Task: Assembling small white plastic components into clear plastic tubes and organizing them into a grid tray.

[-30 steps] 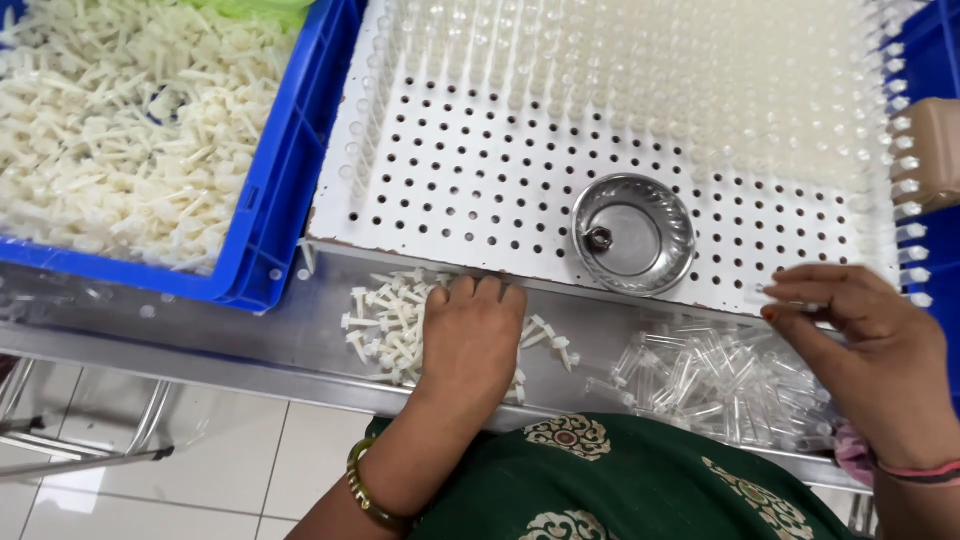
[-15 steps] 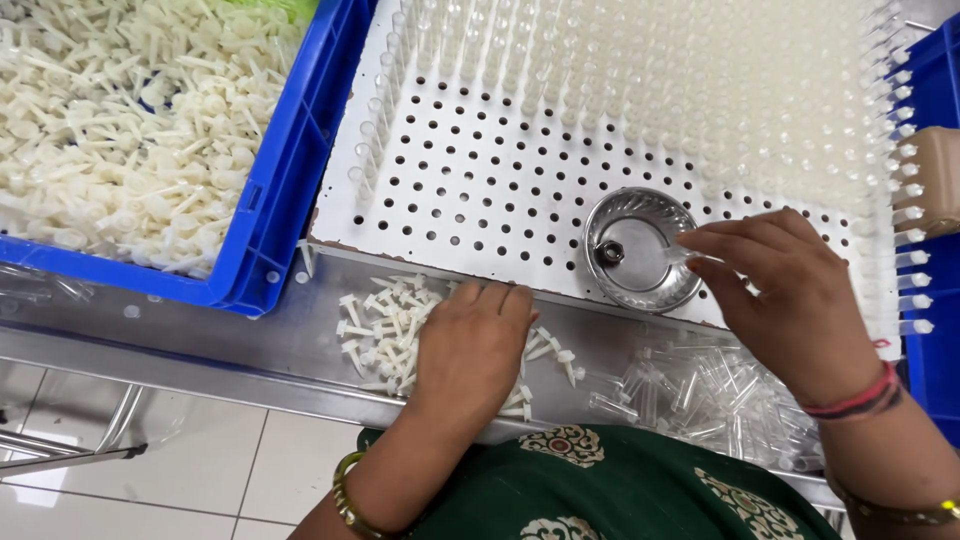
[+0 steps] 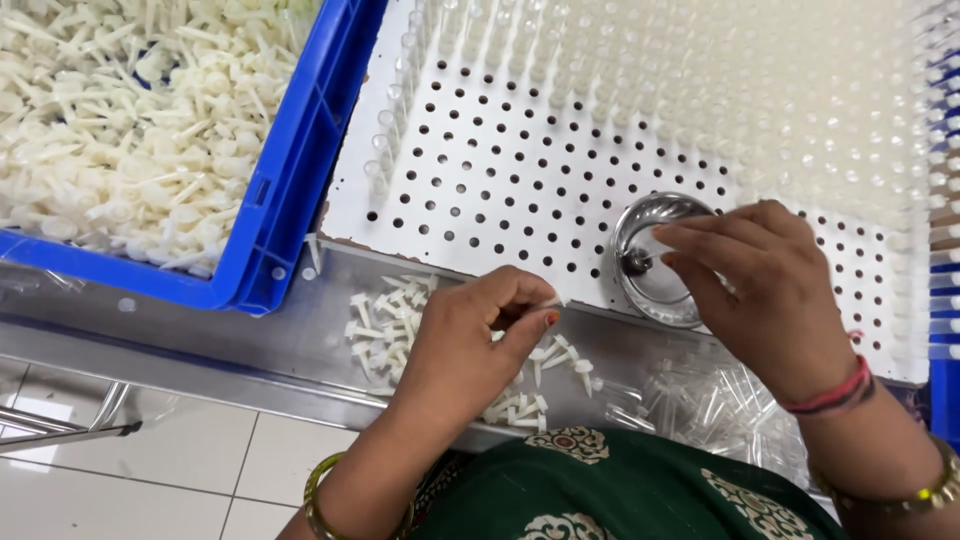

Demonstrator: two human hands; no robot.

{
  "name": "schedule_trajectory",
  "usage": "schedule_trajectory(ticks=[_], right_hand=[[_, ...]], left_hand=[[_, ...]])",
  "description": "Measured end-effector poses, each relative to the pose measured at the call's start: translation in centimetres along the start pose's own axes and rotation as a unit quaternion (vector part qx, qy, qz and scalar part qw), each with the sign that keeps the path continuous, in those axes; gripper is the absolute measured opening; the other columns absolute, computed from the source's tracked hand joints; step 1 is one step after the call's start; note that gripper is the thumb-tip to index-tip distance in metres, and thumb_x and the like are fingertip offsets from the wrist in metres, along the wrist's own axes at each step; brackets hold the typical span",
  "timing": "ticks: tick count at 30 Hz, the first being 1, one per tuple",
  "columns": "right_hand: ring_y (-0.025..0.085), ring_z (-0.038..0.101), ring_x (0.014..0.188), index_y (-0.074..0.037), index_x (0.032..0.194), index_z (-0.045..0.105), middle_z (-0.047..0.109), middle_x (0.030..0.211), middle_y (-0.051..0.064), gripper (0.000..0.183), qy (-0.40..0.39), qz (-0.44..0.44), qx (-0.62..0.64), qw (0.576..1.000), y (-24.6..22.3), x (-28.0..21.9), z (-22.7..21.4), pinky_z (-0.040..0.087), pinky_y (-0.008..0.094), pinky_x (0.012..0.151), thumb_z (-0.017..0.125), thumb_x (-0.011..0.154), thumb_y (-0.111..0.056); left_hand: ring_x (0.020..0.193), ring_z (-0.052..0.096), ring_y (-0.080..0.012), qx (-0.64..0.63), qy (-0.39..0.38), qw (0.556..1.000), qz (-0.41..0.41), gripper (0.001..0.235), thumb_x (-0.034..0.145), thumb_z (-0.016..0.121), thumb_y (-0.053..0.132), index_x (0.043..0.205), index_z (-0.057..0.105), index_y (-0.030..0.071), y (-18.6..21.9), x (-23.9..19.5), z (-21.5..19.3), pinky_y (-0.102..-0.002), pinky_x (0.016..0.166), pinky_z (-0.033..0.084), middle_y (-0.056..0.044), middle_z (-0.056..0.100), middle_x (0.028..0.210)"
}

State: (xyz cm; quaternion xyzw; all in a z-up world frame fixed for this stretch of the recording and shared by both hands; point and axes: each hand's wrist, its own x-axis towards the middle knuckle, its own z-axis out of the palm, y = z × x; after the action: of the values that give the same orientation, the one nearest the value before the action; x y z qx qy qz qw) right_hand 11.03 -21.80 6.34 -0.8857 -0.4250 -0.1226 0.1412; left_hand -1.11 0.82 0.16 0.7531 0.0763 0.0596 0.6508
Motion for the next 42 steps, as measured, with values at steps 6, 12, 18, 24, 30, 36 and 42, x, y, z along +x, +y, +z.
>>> schedule_trajectory(ticks=[6,12,18,24,30,36,42], right_hand=[[0.023,0.067,0.092,-0.011,0.112,0.078,0.076,0.108,0.004,0.024,0.007,-0.001,-0.019,1.0,0.0,0.1,-0.4,0.051,0.036,0.083,0.081,0.088,-0.007],[0.018,0.067,0.089,-0.009,0.106,0.077,0.076,0.102,0.005,0.02,0.002,0.089,0.067,0.994,1.3,-1.5,-0.7,0.05,0.034,0.079,0.081,0.087,-0.01],[0.014,0.069,0.096,0.002,0.115,0.071,0.074,0.107,0.011,0.02,0.024,0.334,0.463,0.821,3.4,-6.7,-2.2,0.056,0.027,0.085,0.065,0.096,-0.001],[0.018,0.073,0.09,0.007,0.111,0.076,0.079,0.1,0.015,0.022,-0.022,0.401,0.458,0.793,3.0,-8.8,-3.7,0.058,0.029,0.08,0.066,0.091,0.001],[0.017,0.071,0.086,0.007,0.111,0.077,0.079,0.096,0.014,0.022,-0.002,0.405,0.509,0.759,3.3,-10.3,-2.8,0.056,0.03,0.078,0.068,0.093,-0.001],[0.02,0.073,0.083,0.007,0.109,0.078,0.08,0.092,0.016,0.023,-0.012,0.415,0.532,0.738,3.5,-10.5,-3.5,0.056,0.033,0.075,0.066,0.094,-0.006],[0.021,0.075,0.082,0.006,0.107,0.078,0.081,0.088,0.016,0.023,-0.044,0.431,0.526,0.732,4.1,-9.7,-3.3,0.056,0.033,0.074,0.066,0.093,-0.008]], left_hand=[[0.078,0.077,-0.0144,0.041,0.053,0.995,0.08,0.018,0.092,0.076,0.018,0.106,0.077,0.006,0.6,0.1,-0.3,-0.027,0.069,0.059,-0.007,0.079,0.091],[0.067,0.066,-0.0086,-0.045,-0.048,0.998,0.022,0.019,0.093,0.076,0.022,0.105,0.08,0.008,1.2,1.6,1.5,-0.024,0.062,0.052,-0.003,0.077,0.082],[0.073,0.066,-0.0045,-0.207,-0.183,0.96,-0.039,0.023,0.098,0.071,0.024,0.113,0.077,0.009,1.5,1.4,5.2,-0.022,0.067,0.054,-0.001,0.075,0.087],[0.074,0.066,-0.0182,0.033,-0.095,0.978,0.183,0.015,0.096,0.073,0.018,0.107,0.076,0.008,4.6,-0.3,5.7,-0.031,0.064,0.052,-0.005,0.068,0.083],[0.084,0.065,-0.0248,0.199,-0.003,0.888,0.415,0.024,0.09,0.068,0.001,0.114,0.067,0.0,5.1,-1.3,6.6,-0.037,0.07,0.054,-0.007,0.061,0.092],[0.087,0.065,-0.0216,0.219,-0.002,0.862,0.458,0.022,0.093,0.069,0.004,0.114,0.067,0.0,5.5,-0.5,6.5,-0.034,0.072,0.055,-0.006,0.061,0.095],[0.088,0.065,-0.0189,0.287,-0.002,0.804,0.521,0.02,0.097,0.07,0.005,0.115,0.068,-0.004,5.1,0.3,6.3,-0.031,0.072,0.055,-0.006,0.063,0.099]])
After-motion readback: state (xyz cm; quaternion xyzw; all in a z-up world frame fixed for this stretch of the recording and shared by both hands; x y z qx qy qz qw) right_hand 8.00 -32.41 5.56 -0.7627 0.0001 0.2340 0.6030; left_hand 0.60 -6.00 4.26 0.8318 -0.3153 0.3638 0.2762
